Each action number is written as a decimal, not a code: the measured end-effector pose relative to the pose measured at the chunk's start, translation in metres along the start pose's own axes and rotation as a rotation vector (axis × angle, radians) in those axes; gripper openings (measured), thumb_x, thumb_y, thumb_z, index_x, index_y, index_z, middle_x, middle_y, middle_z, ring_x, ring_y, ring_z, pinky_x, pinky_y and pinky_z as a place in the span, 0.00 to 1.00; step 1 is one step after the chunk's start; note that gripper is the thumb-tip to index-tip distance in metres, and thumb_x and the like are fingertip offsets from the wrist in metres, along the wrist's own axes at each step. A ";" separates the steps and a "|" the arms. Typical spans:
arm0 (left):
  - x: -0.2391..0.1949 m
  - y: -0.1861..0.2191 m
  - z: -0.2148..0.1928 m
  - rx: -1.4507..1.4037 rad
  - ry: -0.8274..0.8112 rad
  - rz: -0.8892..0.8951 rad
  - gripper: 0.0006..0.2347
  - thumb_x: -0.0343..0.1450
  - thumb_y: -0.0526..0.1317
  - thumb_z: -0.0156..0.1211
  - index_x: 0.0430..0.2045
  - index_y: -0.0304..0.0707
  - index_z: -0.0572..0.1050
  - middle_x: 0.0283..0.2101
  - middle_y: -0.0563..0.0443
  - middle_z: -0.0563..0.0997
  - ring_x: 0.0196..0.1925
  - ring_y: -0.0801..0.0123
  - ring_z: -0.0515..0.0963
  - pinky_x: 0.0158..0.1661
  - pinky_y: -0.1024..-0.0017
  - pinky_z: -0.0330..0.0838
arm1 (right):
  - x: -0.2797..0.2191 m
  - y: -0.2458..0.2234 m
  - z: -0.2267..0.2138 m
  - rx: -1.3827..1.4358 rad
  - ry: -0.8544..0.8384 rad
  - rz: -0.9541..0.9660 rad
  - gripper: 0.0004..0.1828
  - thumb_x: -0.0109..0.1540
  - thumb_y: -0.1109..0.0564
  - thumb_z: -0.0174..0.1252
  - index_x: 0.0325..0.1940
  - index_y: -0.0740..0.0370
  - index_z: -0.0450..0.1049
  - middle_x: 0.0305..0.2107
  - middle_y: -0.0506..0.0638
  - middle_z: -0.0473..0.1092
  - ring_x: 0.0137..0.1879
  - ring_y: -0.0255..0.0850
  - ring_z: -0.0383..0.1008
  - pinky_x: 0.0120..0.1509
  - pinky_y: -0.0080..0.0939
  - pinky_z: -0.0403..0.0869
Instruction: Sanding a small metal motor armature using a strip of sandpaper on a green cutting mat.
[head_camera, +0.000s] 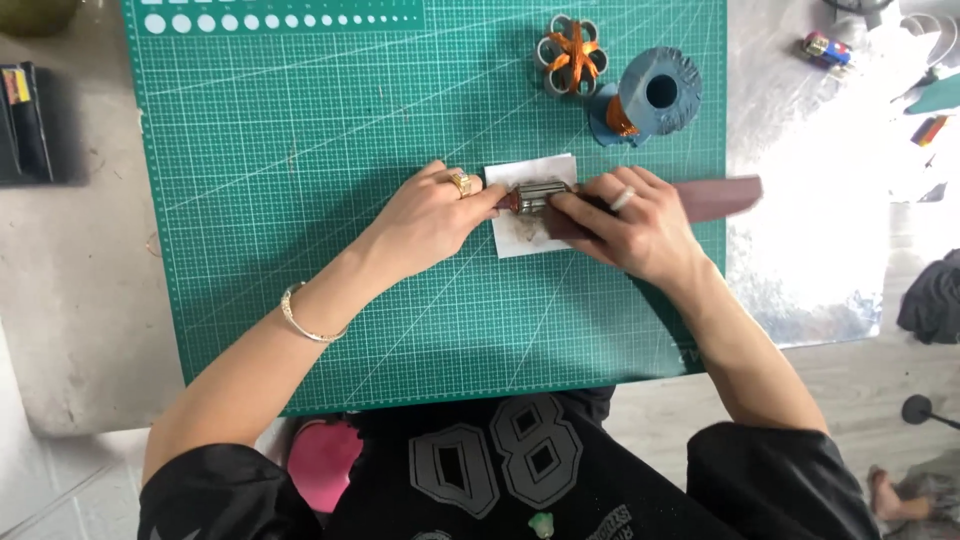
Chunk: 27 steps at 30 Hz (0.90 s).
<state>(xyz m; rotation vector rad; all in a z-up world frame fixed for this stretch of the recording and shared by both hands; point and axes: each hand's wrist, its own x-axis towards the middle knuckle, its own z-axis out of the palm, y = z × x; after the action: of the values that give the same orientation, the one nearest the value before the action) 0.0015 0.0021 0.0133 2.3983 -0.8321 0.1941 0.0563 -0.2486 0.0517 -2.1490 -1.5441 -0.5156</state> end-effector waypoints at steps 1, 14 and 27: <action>0.001 -0.003 0.001 0.002 0.003 -0.004 0.10 0.72 0.38 0.51 0.39 0.29 0.76 0.19 0.50 0.73 0.23 0.67 0.73 0.30 0.73 0.63 | 0.002 0.002 0.000 0.002 0.000 -0.004 0.09 0.59 0.55 0.59 0.40 0.61 0.78 0.29 0.52 0.65 0.28 0.45 0.66 0.31 0.42 0.68; 0.000 -0.006 0.007 -0.020 0.013 -0.014 0.10 0.73 0.38 0.50 0.39 0.30 0.76 0.19 0.53 0.72 0.22 0.68 0.72 0.30 0.73 0.62 | 0.004 -0.001 0.000 -0.037 0.001 -0.011 0.09 0.60 0.55 0.58 0.39 0.62 0.77 0.28 0.52 0.63 0.28 0.45 0.65 0.31 0.42 0.68; -0.002 -0.008 0.011 -0.024 0.022 -0.007 0.10 0.73 0.38 0.50 0.39 0.29 0.77 0.19 0.52 0.72 0.21 0.67 0.72 0.30 0.73 0.62 | 0.005 -0.006 0.012 -0.015 -0.020 -0.093 0.15 0.65 0.51 0.48 0.39 0.61 0.77 0.26 0.51 0.63 0.28 0.44 0.66 0.31 0.42 0.67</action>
<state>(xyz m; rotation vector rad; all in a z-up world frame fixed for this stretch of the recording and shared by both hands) 0.0046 0.0017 -0.0005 2.3724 -0.8118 0.2058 0.0528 -0.2359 0.0452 -2.1068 -1.6624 -0.5391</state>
